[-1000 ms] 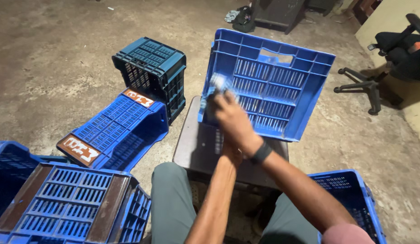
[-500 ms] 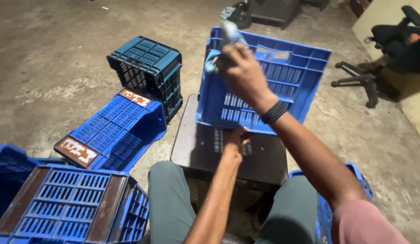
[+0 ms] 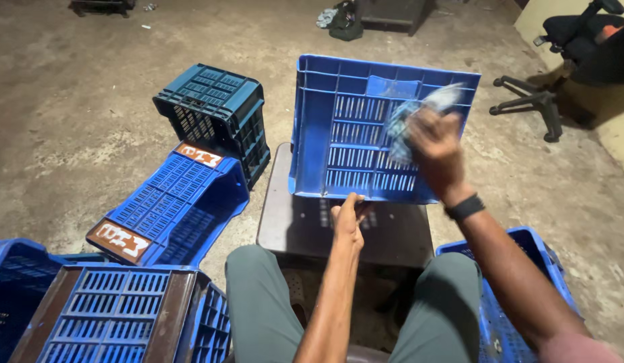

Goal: The person wipes the exterior and interior surfaces of blue plastic crates using a cloth. They rotate and reposition each crate to access different sides and then place the cleaned crate aside before picking up another.

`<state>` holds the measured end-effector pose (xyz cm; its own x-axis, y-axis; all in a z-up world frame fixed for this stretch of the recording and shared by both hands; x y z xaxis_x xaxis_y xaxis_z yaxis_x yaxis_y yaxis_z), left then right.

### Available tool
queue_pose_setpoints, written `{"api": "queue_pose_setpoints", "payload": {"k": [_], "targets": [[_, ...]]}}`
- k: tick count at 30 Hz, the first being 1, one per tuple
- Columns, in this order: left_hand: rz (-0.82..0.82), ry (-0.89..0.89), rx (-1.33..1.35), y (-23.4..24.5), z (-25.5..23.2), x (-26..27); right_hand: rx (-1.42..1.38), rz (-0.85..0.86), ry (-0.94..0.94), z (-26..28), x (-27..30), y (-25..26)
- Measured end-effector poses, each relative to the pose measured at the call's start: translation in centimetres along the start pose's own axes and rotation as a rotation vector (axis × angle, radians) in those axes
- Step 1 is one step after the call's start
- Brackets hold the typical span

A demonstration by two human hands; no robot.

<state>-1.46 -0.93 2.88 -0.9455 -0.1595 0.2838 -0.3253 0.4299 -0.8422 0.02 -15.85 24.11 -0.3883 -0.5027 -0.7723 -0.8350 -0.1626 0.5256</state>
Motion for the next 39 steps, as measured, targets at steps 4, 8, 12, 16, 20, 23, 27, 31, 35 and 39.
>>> {"api": "queue_pose_setpoints", "payload": {"k": [4, 8, 12, 16, 20, 23, 27, 31, 35, 39], "targets": [[-0.001, 0.030, -0.017, 1.1, 1.4, -1.2, -0.131, -0.148, -0.300, 0.8, -1.3, -0.1], [0.019, 0.066, -0.003, 2.6, 2.9, -3.4, -0.355, -0.231, -0.599, 7.9, -2.4, -1.9], [0.051, 0.032, 0.040, 3.4, 3.4, -5.8, -0.470, -0.192, -0.313, 13.9, -3.7, -2.8], [0.055, 0.050, 0.074, 4.2, 3.7, -5.4, -0.325, -0.197, -0.167, 12.3, -3.3, -2.6], [0.005, 0.058, 0.091, 5.1, 2.9, -3.9, -0.181, -0.235, -0.203, 3.4, 0.0, -1.2], [-0.050, 0.080, 0.110, 4.6, 2.5, -3.3, -0.175, -0.190, -0.407, -2.0, 3.7, 0.0], [-0.034, 0.094, 0.130, 3.8, 2.1, -2.9, -0.099, -0.008, -0.501, -1.1, 9.4, -0.3], [-0.046, 0.103, 0.102, 3.8, 1.4, -3.2, -0.090, -0.025, -0.612, 5.0, 14.8, 0.3], [-0.042, 0.186, 0.076, 4.4, 0.8, -3.1, -0.183, -0.093, -0.745, 5.8, 15.1, 0.5], [-0.072, 0.208, 0.056, 5.1, 0.5, -2.7, -0.133, -0.287, -0.807, 2.5, 9.5, 0.1]]}}
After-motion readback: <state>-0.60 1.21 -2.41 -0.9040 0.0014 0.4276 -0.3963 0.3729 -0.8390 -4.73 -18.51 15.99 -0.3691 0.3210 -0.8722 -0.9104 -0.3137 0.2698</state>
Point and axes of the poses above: each hand's wrist, its own x-axis away from the middle knuckle, its own y-axis out of the back of the hand, z = x × y, the point moved 2 cm from there along -x, towards the middle knuckle, and after that the axes turned 10 degrees about x, right-handed, at the moved point
